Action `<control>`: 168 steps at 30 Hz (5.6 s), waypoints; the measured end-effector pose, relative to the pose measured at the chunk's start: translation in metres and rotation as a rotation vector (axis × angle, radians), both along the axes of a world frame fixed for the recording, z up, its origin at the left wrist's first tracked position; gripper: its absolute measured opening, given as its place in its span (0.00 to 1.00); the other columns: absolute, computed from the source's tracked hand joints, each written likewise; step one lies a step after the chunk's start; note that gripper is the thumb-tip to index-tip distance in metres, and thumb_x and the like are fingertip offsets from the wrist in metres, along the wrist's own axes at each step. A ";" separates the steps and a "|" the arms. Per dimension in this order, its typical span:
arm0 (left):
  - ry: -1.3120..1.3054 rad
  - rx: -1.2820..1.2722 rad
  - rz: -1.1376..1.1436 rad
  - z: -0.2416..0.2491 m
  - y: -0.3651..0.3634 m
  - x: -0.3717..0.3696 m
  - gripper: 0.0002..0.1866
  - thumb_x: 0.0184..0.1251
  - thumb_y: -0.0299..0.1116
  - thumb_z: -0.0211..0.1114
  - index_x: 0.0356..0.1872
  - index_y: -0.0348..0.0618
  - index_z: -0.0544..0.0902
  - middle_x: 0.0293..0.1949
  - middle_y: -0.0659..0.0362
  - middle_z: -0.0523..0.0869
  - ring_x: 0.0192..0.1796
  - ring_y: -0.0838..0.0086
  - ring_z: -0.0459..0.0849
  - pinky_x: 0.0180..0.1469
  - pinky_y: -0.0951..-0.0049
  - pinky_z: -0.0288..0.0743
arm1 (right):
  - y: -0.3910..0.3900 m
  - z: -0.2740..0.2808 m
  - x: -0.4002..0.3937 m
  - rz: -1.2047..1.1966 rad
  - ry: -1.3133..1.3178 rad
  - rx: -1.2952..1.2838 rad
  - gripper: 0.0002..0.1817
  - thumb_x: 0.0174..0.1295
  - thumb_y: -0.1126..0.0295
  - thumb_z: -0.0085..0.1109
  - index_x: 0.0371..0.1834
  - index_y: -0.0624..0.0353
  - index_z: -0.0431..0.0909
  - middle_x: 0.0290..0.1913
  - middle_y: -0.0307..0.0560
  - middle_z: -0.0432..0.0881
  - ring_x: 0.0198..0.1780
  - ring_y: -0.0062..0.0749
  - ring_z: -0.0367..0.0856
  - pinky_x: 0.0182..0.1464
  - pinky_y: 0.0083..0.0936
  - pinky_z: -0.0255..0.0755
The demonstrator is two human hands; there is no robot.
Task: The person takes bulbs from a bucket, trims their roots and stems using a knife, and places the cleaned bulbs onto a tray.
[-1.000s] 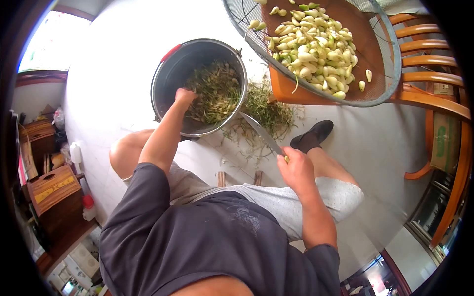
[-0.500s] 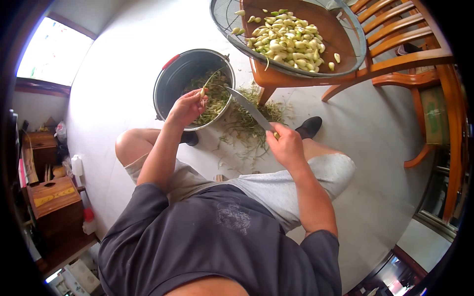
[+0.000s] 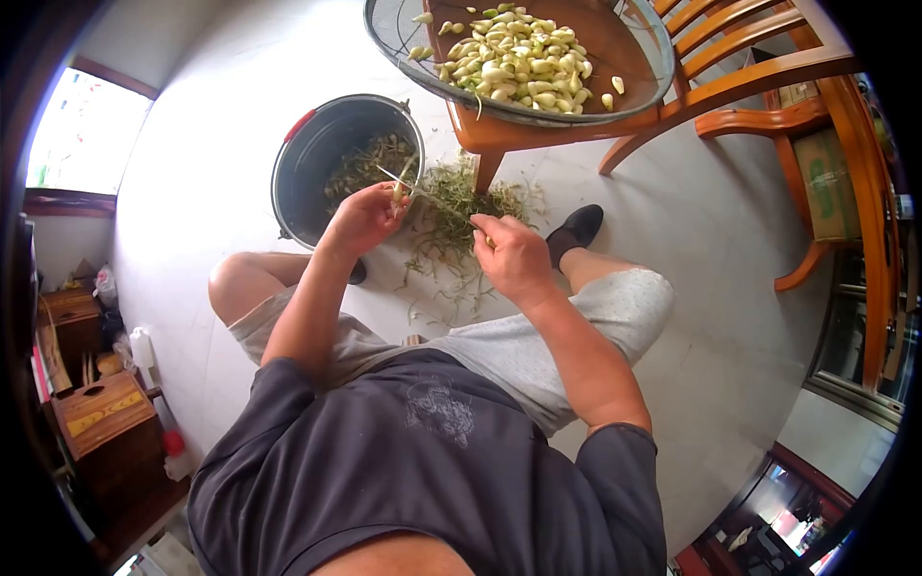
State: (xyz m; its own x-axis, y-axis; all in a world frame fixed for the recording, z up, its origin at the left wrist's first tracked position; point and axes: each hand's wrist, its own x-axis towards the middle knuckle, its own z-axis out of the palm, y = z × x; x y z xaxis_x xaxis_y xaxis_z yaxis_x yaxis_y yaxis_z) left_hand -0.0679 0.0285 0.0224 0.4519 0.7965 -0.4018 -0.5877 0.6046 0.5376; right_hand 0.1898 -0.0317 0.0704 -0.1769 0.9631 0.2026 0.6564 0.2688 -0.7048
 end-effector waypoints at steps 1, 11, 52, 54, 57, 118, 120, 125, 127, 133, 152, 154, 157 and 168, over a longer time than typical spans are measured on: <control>0.025 -0.010 -0.002 0.002 -0.001 0.002 0.11 0.67 0.25 0.54 0.47 0.32 0.76 0.34 0.55 0.83 0.28 0.79 0.79 0.28 0.80 0.72 | 0.000 0.001 -0.002 0.001 -0.016 -0.003 0.10 0.55 0.70 0.60 0.41 0.52 0.83 0.28 0.46 0.79 0.29 0.43 0.79 0.32 0.34 0.74; 0.151 -0.071 0.021 0.010 -0.014 0.031 0.06 0.67 0.25 0.54 0.36 0.32 0.77 0.33 0.51 0.84 0.28 0.76 0.80 0.27 0.79 0.73 | -0.001 -0.004 0.000 0.036 -0.144 0.086 0.13 0.52 0.72 0.61 0.42 0.50 0.81 0.27 0.45 0.77 0.28 0.42 0.79 0.30 0.34 0.73; -0.102 -0.033 0.096 -0.006 -0.019 0.049 0.04 0.62 0.21 0.61 0.35 0.40 0.77 0.35 0.55 0.83 0.35 0.73 0.82 0.39 0.75 0.78 | -0.005 -0.002 0.007 -0.012 -0.029 0.055 0.12 0.53 0.73 0.60 0.43 0.53 0.81 0.28 0.46 0.78 0.28 0.42 0.79 0.30 0.32 0.73; -0.112 -0.039 0.084 -0.008 -0.020 0.049 0.03 0.62 0.21 0.61 0.34 0.41 0.77 0.35 0.55 0.83 0.35 0.73 0.82 0.39 0.75 0.78 | -0.005 -0.003 0.007 -0.009 -0.046 0.067 0.13 0.52 0.72 0.60 0.43 0.50 0.81 0.27 0.44 0.77 0.28 0.41 0.79 0.30 0.34 0.73; -0.113 -0.040 0.082 -0.011 -0.021 0.051 0.03 0.63 0.21 0.61 0.34 0.41 0.77 0.35 0.55 0.84 0.36 0.73 0.82 0.39 0.74 0.78 | -0.005 -0.001 0.007 0.006 -0.074 0.077 0.14 0.53 0.72 0.60 0.44 0.50 0.81 0.27 0.44 0.77 0.28 0.41 0.78 0.30 0.34 0.74; 1.142 0.786 -0.104 0.145 0.103 0.085 0.13 0.60 0.32 0.66 0.43 0.36 0.82 0.24 0.59 0.83 0.24 0.80 0.78 0.28 0.79 0.73 | 0.006 -0.006 0.036 -0.033 -0.237 -0.500 0.11 0.56 0.66 0.56 0.37 0.62 0.78 0.33 0.61 0.81 0.39 0.55 0.80 0.42 0.44 0.73; 1.180 0.981 -0.128 0.118 0.104 0.088 0.20 0.54 0.30 0.68 0.51 0.40 0.81 0.22 0.58 0.82 0.24 0.75 0.79 0.30 0.72 0.74 | 0.006 -0.008 0.033 -0.006 -0.264 -0.491 0.12 0.56 0.66 0.55 0.38 0.62 0.78 0.34 0.61 0.81 0.40 0.54 0.80 0.43 0.44 0.74; 1.444 1.185 -0.059 0.104 0.101 0.107 0.15 0.53 0.31 0.66 0.44 0.45 0.85 0.27 0.52 0.84 0.28 0.67 0.82 0.34 0.69 0.75 | 0.007 -0.012 0.030 0.023 -0.258 -0.505 0.12 0.57 0.65 0.55 0.40 0.60 0.78 0.34 0.59 0.82 0.41 0.54 0.80 0.44 0.44 0.73; 1.441 1.280 0.042 0.100 0.099 0.108 0.09 0.56 0.29 0.64 0.38 0.42 0.86 0.29 0.52 0.84 0.30 0.67 0.83 0.35 0.72 0.75 | 0.007 -0.008 0.029 0.008 -0.253 -0.528 0.12 0.57 0.65 0.55 0.40 0.60 0.78 0.34 0.59 0.82 0.41 0.54 0.80 0.45 0.44 0.73; 0.997 1.292 0.113 0.084 0.031 0.097 0.07 0.56 0.18 0.63 0.35 0.37 0.85 0.28 0.52 0.84 0.29 0.66 0.83 0.34 0.71 0.76 | 0.009 -0.012 0.036 -0.072 -0.292 -0.568 0.12 0.56 0.65 0.56 0.39 0.60 0.78 0.35 0.59 0.82 0.42 0.54 0.80 0.45 0.43 0.74; 1.779 0.559 -0.488 -0.061 0.094 -0.080 0.12 0.54 0.37 0.64 0.31 0.38 0.84 0.25 0.48 0.84 0.30 0.57 0.85 0.34 0.61 0.79 | 0.029 -0.023 0.047 -0.085 -0.357 -0.628 0.15 0.57 0.66 0.58 0.45 0.62 0.78 0.37 0.63 0.81 0.43 0.58 0.79 0.44 0.43 0.72; 1.544 0.140 -0.356 -0.099 0.108 -0.120 0.09 0.55 0.29 0.58 0.25 0.31 0.81 0.20 0.47 0.82 0.21 0.61 0.84 0.23 0.63 0.78 | 0.030 -0.025 0.043 -0.058 -0.385 -0.655 0.15 0.57 0.66 0.58 0.46 0.61 0.78 0.37 0.63 0.81 0.43 0.57 0.79 0.44 0.43 0.72; 1.396 -0.325 -0.048 -0.176 0.117 -0.159 0.09 0.57 0.24 0.55 0.20 0.32 0.77 0.16 0.47 0.79 0.16 0.59 0.80 0.17 0.61 0.75 | 0.033 -0.023 0.037 -0.036 -0.422 -0.723 0.16 0.58 0.66 0.58 0.47 0.61 0.77 0.36 0.63 0.81 0.42 0.57 0.80 0.44 0.42 0.73; 1.534 -0.547 -0.165 -0.264 0.122 -0.154 0.14 0.61 0.29 0.61 0.46 0.35 0.81 0.27 0.48 0.83 0.21 0.66 0.81 0.22 0.65 0.74 | 0.038 -0.024 0.023 -0.008 -0.370 -0.827 0.17 0.59 0.67 0.57 0.51 0.61 0.75 0.38 0.63 0.81 0.42 0.56 0.80 0.43 0.41 0.74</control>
State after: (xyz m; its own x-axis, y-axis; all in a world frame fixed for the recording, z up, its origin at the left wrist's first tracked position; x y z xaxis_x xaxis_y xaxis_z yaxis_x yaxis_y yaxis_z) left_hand -0.2218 0.1507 -0.2415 -0.5523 0.4029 -0.7298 0.3497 0.9067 0.2360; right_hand 0.2131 0.0066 0.0464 -0.0856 0.7777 -0.6228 0.8792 -0.2351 -0.4143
